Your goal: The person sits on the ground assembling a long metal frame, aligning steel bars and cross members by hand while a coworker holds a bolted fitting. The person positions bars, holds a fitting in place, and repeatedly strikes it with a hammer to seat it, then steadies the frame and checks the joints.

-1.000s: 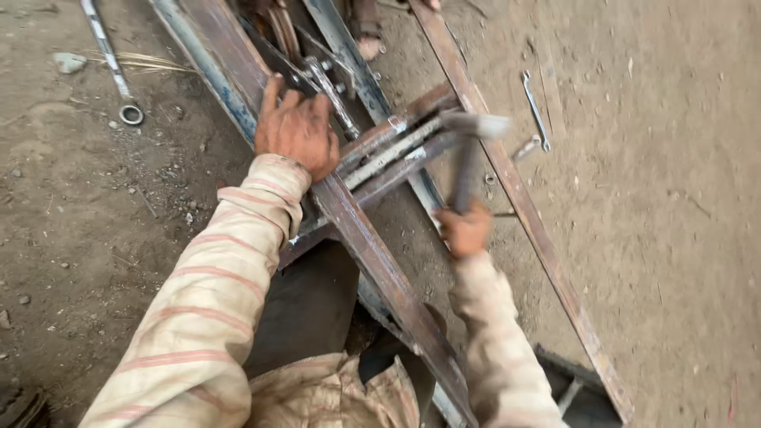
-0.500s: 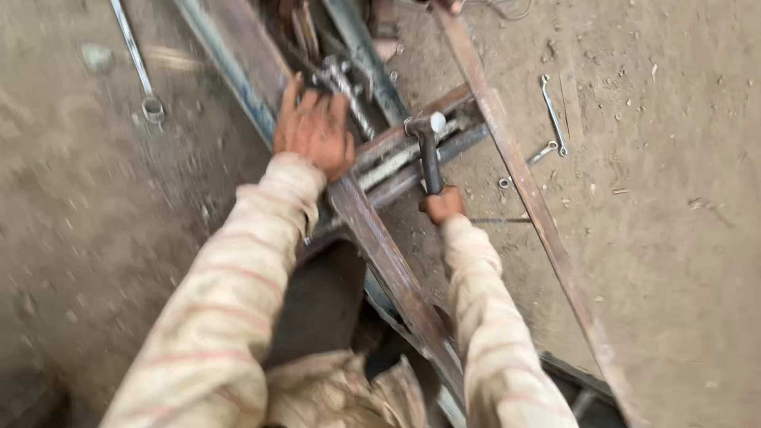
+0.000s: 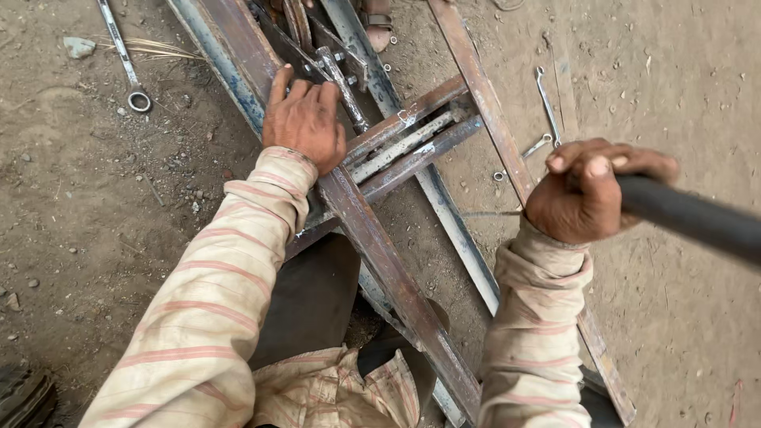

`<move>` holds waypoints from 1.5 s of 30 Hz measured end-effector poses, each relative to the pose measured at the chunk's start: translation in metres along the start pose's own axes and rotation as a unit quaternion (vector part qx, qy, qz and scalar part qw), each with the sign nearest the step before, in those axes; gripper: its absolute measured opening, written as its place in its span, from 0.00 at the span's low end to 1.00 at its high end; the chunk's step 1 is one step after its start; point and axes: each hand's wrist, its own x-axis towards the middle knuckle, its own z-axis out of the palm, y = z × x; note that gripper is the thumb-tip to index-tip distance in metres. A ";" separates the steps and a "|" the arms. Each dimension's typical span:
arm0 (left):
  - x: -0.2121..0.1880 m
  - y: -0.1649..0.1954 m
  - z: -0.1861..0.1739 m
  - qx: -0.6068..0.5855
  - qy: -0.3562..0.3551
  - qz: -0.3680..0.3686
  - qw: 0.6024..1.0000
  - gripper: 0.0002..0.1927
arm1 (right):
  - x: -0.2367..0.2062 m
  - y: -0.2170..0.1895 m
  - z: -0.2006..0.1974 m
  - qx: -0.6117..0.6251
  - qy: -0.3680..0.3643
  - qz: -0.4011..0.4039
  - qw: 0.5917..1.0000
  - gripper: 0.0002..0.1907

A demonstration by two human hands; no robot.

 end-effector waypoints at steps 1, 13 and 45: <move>0.001 -0.001 0.000 0.013 -0.002 0.001 1.000 0.16 | -0.010 0.017 -0.004 -0.031 0.021 -0.008 0.999 0.09; -0.005 0.002 -0.008 -0.026 0.037 0.013 0.999 0.17 | -0.137 0.078 -0.052 -0.296 -0.078 0.574 0.760 0.10; -0.014 0.022 0.048 0.022 -0.011 0.135 0.991 0.09 | -0.193 -0.126 -0.195 -0.443 -0.389 0.475 0.653 0.26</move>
